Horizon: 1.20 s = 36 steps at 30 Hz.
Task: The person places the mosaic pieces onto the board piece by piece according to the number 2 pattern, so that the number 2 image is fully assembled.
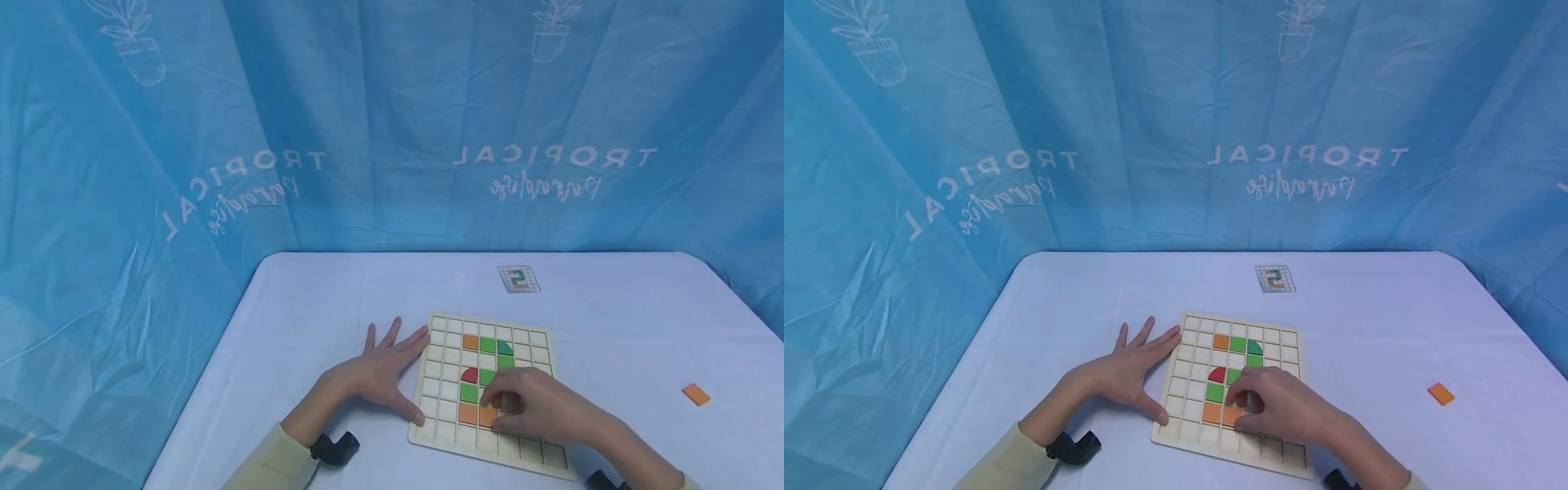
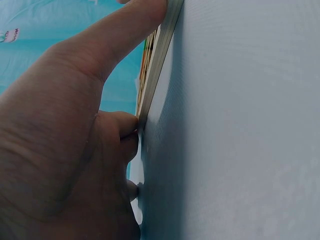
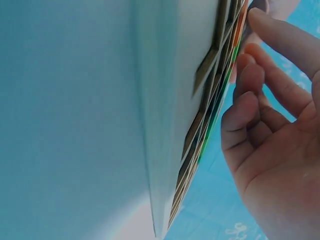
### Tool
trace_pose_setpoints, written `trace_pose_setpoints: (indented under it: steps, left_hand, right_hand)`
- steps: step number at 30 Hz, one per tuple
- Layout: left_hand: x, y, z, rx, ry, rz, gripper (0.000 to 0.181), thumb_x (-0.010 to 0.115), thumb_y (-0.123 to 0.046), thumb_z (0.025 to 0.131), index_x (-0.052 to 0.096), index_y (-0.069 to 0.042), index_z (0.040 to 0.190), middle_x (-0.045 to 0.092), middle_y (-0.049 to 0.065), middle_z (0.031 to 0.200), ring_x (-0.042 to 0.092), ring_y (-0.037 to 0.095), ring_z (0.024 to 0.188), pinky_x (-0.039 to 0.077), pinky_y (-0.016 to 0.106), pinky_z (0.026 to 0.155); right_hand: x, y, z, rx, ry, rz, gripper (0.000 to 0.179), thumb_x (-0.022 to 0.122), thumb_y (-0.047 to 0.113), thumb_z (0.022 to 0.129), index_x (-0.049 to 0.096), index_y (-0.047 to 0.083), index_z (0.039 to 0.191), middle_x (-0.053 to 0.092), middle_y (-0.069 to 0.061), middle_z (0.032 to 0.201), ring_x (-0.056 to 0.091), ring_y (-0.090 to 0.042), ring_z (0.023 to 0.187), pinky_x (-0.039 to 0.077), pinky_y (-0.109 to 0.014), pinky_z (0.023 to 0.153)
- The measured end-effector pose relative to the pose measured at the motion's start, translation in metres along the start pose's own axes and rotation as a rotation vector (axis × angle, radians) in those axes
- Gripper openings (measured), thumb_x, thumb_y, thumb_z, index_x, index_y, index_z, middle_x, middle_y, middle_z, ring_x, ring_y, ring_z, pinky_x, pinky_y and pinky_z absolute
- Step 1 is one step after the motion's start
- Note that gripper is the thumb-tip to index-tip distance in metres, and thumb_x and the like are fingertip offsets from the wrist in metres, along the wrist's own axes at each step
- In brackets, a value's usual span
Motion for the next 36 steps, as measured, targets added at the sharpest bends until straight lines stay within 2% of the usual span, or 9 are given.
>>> trace_pose_setpoints:
  steps: [7,14,20,25,32,36]
  left_hand:
    - [0.0,0.0,0.0,0.001,-0.003,0.004,0.131,0.067,-0.084,0.055,0.007,-0.026,0.156,-0.004,-0.015,0.159,-0.017,0.031,0.143,-0.015,0.064,0.104]
    - [0.0,0.001,0.0,0.003,-0.005,0.008,0.131,0.065,-0.085,0.055,0.007,-0.026,0.156,-0.005,-0.015,0.159,-0.017,0.03,0.143,-0.015,0.064,0.104]
    - [0.001,0.0,0.0,0.011,-0.006,0.012,0.13,0.065,-0.085,0.056,0.007,-0.026,0.156,-0.005,-0.015,0.159,-0.017,0.031,0.143,-0.015,0.065,0.104]
    - [0.0,-0.001,0.0,0.013,-0.005,0.01,0.129,0.066,-0.084,0.057,0.007,-0.025,0.156,-0.004,-0.015,0.159,-0.017,0.031,0.143,-0.015,0.065,0.104]
    - [0.001,0.0,0.0,0.013,-0.004,0.004,0.13,0.066,-0.084,0.056,0.007,-0.025,0.156,-0.005,-0.015,0.159,-0.018,0.03,0.142,-0.016,0.064,0.103]
    - [0.001,0.001,0.0,0.013,-0.007,0.004,0.13,0.065,-0.085,0.056,0.007,-0.025,0.156,-0.004,-0.014,0.159,-0.018,0.03,0.142,-0.015,0.064,0.104]
  right_hand:
    - [-0.012,-0.009,-0.011,0.03,-0.022,0.035,0.023,0.078,0.034,0.081,0.071,0.031,0.103,0.062,0.014,0.092,0.055,-0.007,0.072,0.048,-0.023,0.06]
    - [-0.026,-0.027,-0.024,0.054,-0.104,0.05,0.025,0.078,0.03,0.082,0.071,0.025,0.105,0.062,0.01,0.094,0.055,-0.007,0.073,0.048,-0.023,0.061]
    - [-0.036,-0.043,-0.036,0.12,-0.146,0.046,0.026,0.078,0.033,0.081,0.07,0.025,0.104,0.062,0.009,0.096,0.056,-0.008,0.075,0.047,-0.024,0.061]
    - [-0.045,-0.051,-0.046,0.134,-0.185,0.046,0.029,0.078,0.036,0.08,0.07,0.023,0.104,0.063,0.007,0.096,0.056,-0.008,0.075,0.048,-0.024,0.059]
    - [-0.056,-0.066,-0.059,0.134,-0.243,-0.005,0.03,0.078,0.034,0.08,0.069,0.022,0.106,0.063,0.009,0.096,0.056,-0.007,0.073,0.047,-0.024,0.058]
    - [-0.062,-0.079,-0.068,0.164,-0.275,-0.028,0.031,0.078,0.035,0.08,0.069,0.023,0.107,0.063,0.01,0.096,0.056,-0.006,0.073,0.047,-0.024,0.06]
Point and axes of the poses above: each hand's wrist, its own z-axis towards the middle knuckle, its own x-axis out of the palm, y = z × x, the point moved 3 cm from there along z, towards the middle knuckle
